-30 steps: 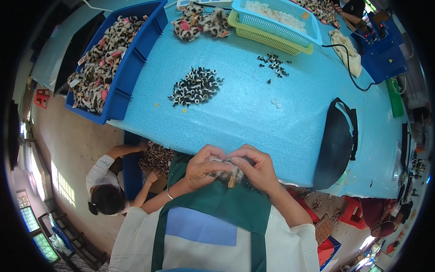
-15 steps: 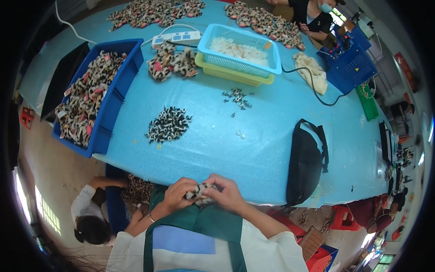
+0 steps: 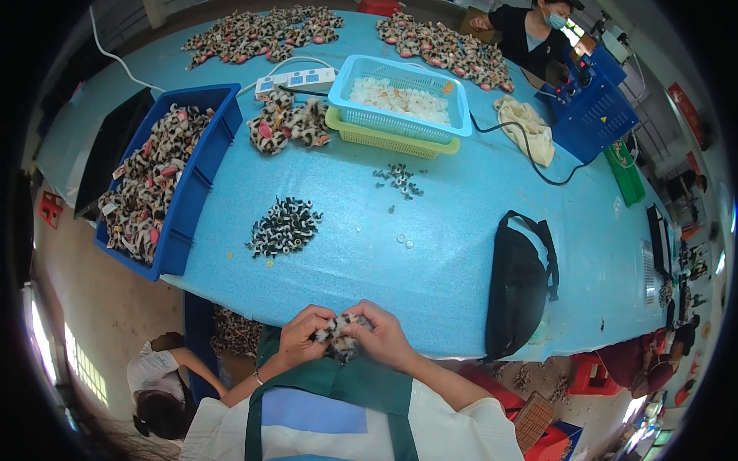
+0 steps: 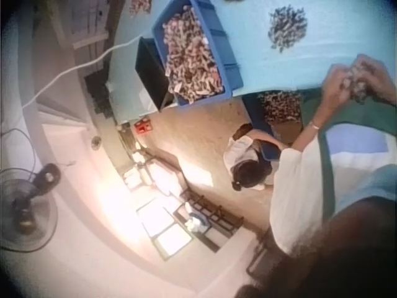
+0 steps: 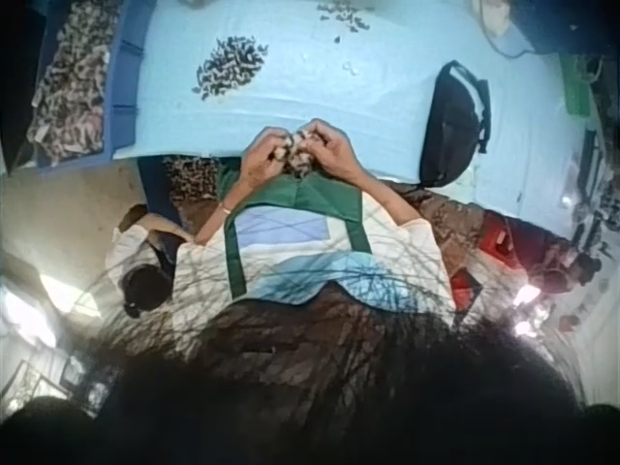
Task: Manually attaching plastic components to small leopard-print fabric pieces at a production table.
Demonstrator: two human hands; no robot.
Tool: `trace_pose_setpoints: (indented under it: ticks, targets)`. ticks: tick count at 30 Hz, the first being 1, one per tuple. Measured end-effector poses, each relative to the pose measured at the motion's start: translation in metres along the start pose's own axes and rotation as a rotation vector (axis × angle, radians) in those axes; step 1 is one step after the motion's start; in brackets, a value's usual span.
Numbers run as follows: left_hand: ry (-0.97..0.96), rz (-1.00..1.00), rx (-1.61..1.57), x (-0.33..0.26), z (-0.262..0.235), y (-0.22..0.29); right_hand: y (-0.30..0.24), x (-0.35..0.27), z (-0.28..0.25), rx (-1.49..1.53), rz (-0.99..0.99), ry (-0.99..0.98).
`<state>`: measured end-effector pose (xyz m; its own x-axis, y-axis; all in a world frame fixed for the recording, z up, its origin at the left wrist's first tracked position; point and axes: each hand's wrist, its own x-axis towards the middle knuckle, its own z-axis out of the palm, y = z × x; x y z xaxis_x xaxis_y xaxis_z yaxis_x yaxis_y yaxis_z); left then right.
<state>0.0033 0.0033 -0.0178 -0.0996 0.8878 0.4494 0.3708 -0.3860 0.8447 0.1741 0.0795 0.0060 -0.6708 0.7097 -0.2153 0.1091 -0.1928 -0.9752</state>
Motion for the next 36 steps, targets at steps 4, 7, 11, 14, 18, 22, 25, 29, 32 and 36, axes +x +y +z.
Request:
trace_pose_setpoints:
  ticks: [4, 7, 11, 14, 18, 22, 25, 29, 32, 36]
  targets:
    - [0.104, -0.067, -0.01, -0.005, 0.0, 0.001, -0.003, 0.005, 0.011, -0.221, -0.216, 0.045]
    - [0.135, -0.099, 0.016, -0.001, -0.002, 0.003, -0.009, 0.01, 0.018, -0.317, -0.258, 0.092]
    - [0.162, -0.18, 0.009, 0.005, -0.006, 0.006, -0.014, 0.019, 0.022, -0.393, -0.322, 0.097]
    - [0.189, -0.299, -0.159, 0.0, -0.006, 0.001, -0.016, 0.024, 0.024, -0.368, -0.298, 0.076]
    - [0.271, -0.521, -0.553, 0.006, -0.013, 0.007, -0.034, 0.032, 0.017, 0.008, -0.053, 0.004]
    - [0.379, -0.681, -0.914, 0.005, -0.018, 0.013, -0.023, 0.025, 0.002, 0.188, 0.043, -0.069]
    - [0.321, -0.776, -1.162, -0.002, -0.026, 0.012, -0.023, 0.026, 0.006, 0.123, 0.021, -0.071]
    - [0.373, -0.788, -1.256, 0.002, -0.026, 0.024, -0.019, 0.037, 0.009, 0.187, 0.058, -0.01]
    - [0.445, -0.754, -1.182, 0.002, -0.024, 0.025, -0.029, 0.03, 0.016, -0.481, -0.53, 0.345]
    - [0.473, -0.733, -1.141, 0.003, -0.017, 0.025, -0.042, 0.028, 0.032, -0.819, -0.877, 0.207]
